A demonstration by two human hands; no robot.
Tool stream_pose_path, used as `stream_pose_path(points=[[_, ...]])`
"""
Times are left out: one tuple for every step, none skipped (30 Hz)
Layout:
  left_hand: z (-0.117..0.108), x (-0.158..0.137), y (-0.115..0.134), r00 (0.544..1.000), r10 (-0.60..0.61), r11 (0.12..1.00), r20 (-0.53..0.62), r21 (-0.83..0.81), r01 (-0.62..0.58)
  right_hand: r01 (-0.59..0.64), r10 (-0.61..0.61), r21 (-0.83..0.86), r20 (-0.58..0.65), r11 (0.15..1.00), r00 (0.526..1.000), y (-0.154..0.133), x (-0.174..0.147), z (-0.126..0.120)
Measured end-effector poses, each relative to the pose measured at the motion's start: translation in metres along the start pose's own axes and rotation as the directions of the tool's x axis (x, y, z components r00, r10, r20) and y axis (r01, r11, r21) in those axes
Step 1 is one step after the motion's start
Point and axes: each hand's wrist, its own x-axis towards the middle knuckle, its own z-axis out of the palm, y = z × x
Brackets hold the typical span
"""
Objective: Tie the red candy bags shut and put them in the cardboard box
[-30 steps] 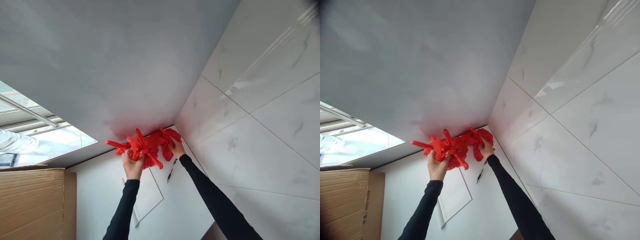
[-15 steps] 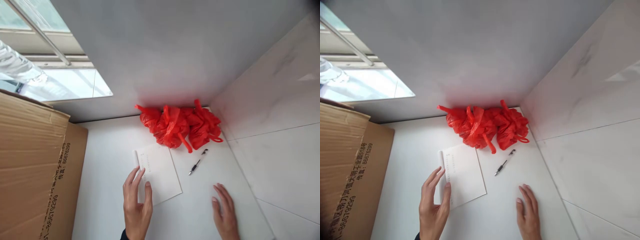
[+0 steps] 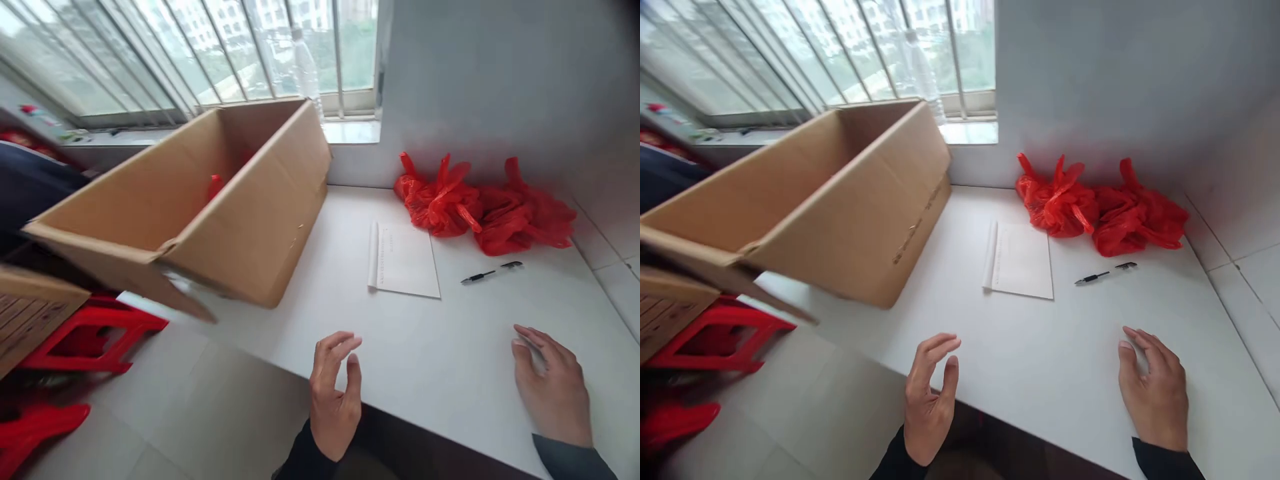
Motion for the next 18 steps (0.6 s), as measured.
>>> stream_pose_path(points=[[-0.015,-0.023,-0.013,0.997,-0.068,0.998,-0.031,-0.011,0.068,0.007,-0.007,0.014,-0.004,1.000,1.000,-0.001,-0.002,-0.001],[-0.029,-0.042,-0.031,0.984,-0.154,0.988,-0.085,-0.025,0.152,0.015,-0.015,0.018,-0.005,1.000,1.000,-0.002,-0.003,-0.002],[-0.043,-0.059,-0.052,0.958,-0.252,0.968,-0.137,-0.050,0.248,0.033,-0.033,0.020,-0.008,0.999,0.999,-0.002,-0.005,-0.002],[-0.056,-0.072,-0.076,0.912,-0.362,0.932,-0.192,-0.089,0.351,0.060,-0.059,0.024,-0.017,0.998,0.998,-0.001,-0.006,-0.001],[-0.068,-0.083,-0.101,0.847,-0.478,0.878,-0.232,-0.141,0.457,0.090,-0.089,0.029,-0.031,0.995,0.996,0.000,-0.008,-0.001],[-0.079,-0.092,-0.126,0.766,-0.590,0.807,-0.255,-0.203,0.555,0.117,-0.116,0.034,-0.043,0.993,0.992,0.000,-0.011,0.001],[-0.088,-0.098,-0.150,0.676,-0.686,0.727,-0.267,-0.266,0.633,0.134,-0.131,0.037,-0.054,0.990,0.990,0.000,-0.014,0.002],[-0.097,-0.103,-0.172,0.592,-0.765,0.644,-0.255,-0.326,0.692,0.139,-0.136,0.041,-0.063,0.989,0.989,-0.001,-0.019,0.003],[-0.104,-0.107,-0.191,0.515,-0.823,0.567,-0.239,-0.379,0.731,0.137,-0.134,0.044,-0.069,0.990,0.989,-0.002,-0.024,0.005],[-0.111,-0.108,-0.208,0.450,-0.866,0.499,-0.217,-0.426,0.755,0.133,-0.130,0.046,-0.070,0.990,0.989,-0.003,-0.031,0.006],[-0.117,-0.108,-0.224,0.401,-0.896,0.442,-0.190,-0.465,0.767,0.132,-0.129,0.049,-0.069,0.990,0.989,-0.005,-0.038,0.007],[-0.122,-0.105,-0.237,0.366,-0.916,0.398,-0.166,-0.495,0.772,0.135,-0.132,0.052,-0.066,0.989,0.989,-0.008,-0.045,0.008],[-0.127,-0.099,-0.249,0.342,-0.929,0.365,-0.144,-0.518,0.774,0.139,-0.136,0.061,-0.059,0.988,0.989,-0.012,-0.051,0.009],[-0.131,-0.091,-0.259,0.327,-0.936,0.343,-0.128,-0.533,0.773,0.140,-0.136,0.086,-0.044,0.986,0.990,-0.018,-0.055,0.009],[-0.135,-0.082,-0.267,0.320,-0.940,0.331,-0.118,-0.542,0.773,0.132,-0.131,0.127,-0.018,0.983,0.991,-0.028,-0.058,0.010],[-0.137,-0.071,-0.275,0.320,-0.940,0.329,-0.116,-0.545,0.771,0.114,-0.119,0.181,0.017,0.977,0.993,-0.041,-0.057,0.010],[-0.139,-0.060,-0.280,0.326,-0.938,0.337,-0.121,-0.544,0.769,0.075,-0.093,0.252,0.060,0.965,0.994,-0.058,-0.054,0.009],[-0.139,-0.049,-0.284,0.344,-0.930,0.358,-0.131,-0.540,0.762,0.025,-0.063,0.329,0.107,0.944,0.992,-0.080,-0.048,0.008]])
